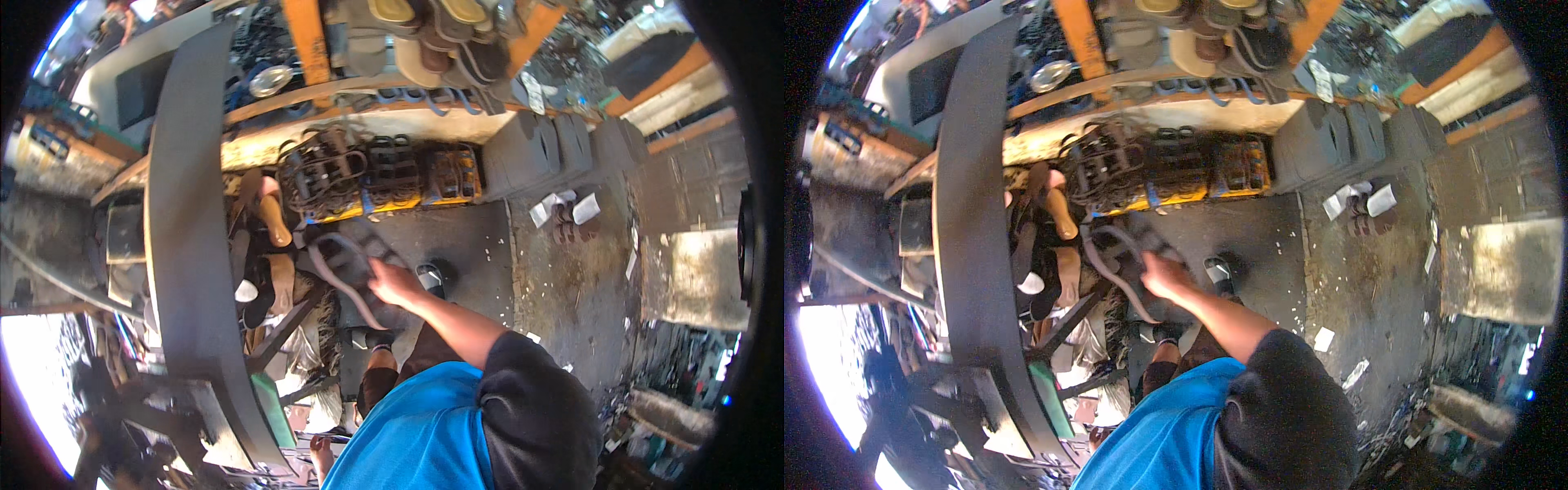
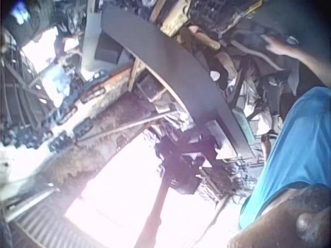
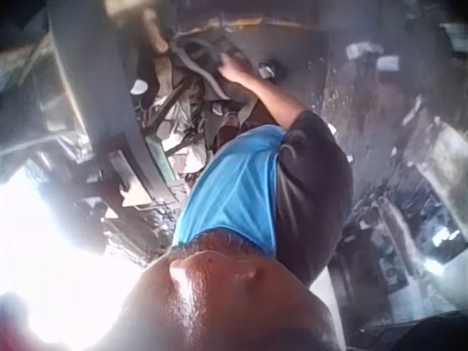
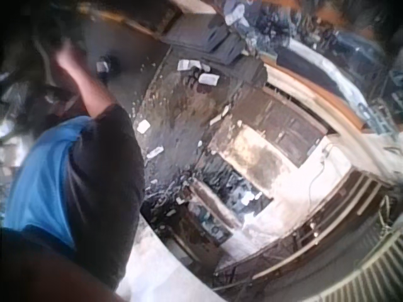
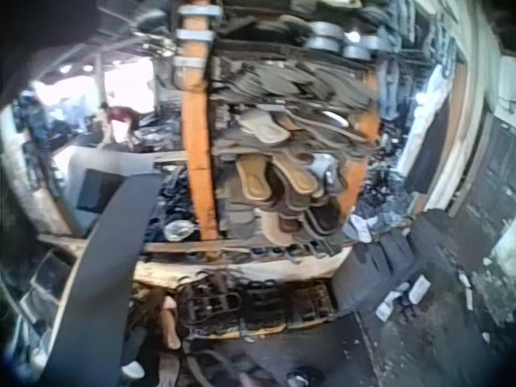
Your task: The person gathers and stacks gray shoe soles on the floor, aligning them into neat piles. They repeatedly pick up, align, and place the soles into stacks, then move the stacks to a nearby wooden shelf.
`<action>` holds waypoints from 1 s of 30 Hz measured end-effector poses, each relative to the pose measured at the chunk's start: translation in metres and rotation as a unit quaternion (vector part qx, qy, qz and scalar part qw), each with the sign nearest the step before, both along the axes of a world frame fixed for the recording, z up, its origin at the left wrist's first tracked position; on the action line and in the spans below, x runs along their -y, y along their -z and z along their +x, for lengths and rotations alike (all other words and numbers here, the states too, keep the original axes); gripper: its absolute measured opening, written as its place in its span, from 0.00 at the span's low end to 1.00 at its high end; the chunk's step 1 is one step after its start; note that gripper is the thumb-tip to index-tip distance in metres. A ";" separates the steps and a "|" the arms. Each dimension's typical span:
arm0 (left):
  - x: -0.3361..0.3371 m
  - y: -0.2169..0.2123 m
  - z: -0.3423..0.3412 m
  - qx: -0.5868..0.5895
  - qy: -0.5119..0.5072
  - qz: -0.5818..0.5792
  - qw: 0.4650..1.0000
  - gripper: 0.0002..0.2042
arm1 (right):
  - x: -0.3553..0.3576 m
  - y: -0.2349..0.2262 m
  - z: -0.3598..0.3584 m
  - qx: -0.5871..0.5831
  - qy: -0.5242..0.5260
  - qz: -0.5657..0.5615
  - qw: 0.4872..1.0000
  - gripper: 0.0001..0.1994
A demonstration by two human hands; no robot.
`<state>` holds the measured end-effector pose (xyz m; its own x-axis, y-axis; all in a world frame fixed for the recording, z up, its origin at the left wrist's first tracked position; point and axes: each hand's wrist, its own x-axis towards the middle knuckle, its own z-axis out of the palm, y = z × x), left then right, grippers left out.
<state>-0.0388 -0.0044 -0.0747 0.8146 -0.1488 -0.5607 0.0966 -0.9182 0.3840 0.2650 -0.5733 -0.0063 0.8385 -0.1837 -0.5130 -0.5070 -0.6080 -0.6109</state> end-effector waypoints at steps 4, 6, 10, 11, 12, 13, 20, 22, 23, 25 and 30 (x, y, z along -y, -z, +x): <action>0.024 0.010 0.020 -0.153 -0.232 -0.046 0.959 0.30 | 0.162 0.066 -0.061 -0.113 0.049 -0.133 0.983 0.26; 0.054 0.016 0.014 -0.172 -0.291 0.007 0.941 0.29 | 0.240 0.110 -0.067 -0.119 0.045 -0.194 0.973 0.24; 0.155 0.034 -0.017 -0.211 -0.274 0.015 0.938 0.24 | 0.393 0.213 -0.031 -0.132 -0.020 -0.292 0.947 0.30; 0.182 0.037 -0.024 -0.226 -0.267 0.019 0.937 0.23 | 0.427 0.238 -0.016 -0.132 -0.029 -0.292 0.947 0.30; 0.207 0.040 -0.030 -0.241 -0.258 0.021 0.935 0.22 | 0.457 0.259 -0.002 -0.097 -0.070 -0.314 0.942 0.30; 0.230 0.040 -0.034 -0.257 -0.244 0.023 0.935 0.21 | 0.482 0.281 0.011 -0.061 -0.110 -0.330 0.936 0.30; 0.315 0.047 -0.030 -0.319 -0.198 0.032 0.926 0.14 | 0.544 0.374 0.077 -0.092 -0.159 -0.331 0.925 0.34; 0.320 0.048 -0.027 -0.321 -0.193 0.031 0.927 0.13 | 0.544 0.381 0.081 -0.092 -0.157 -0.331 0.926 0.35; 0.320 0.048 -0.026 -0.320 -0.191 0.027 0.928 0.13 | 0.541 0.381 0.083 -0.086 -0.138 -0.319 0.934 0.35; 0.319 0.047 -0.027 -0.313 -0.190 0.020 0.931 0.13 | 0.527 0.372 0.090 -0.149 -0.093 -0.284 0.943 0.36; 0.327 0.054 -0.032 -0.187 -0.217 -0.021 0.958 0.25 | 0.423 0.325 0.150 0.198 0.077 -0.200 0.956 0.19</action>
<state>-0.0712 -0.3318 -0.1285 0.5484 0.1294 -0.8261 0.6030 -0.7457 0.2835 0.4150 -0.9967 -0.3314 0.9000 -0.4352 -0.0232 -0.3855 -0.7702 -0.5081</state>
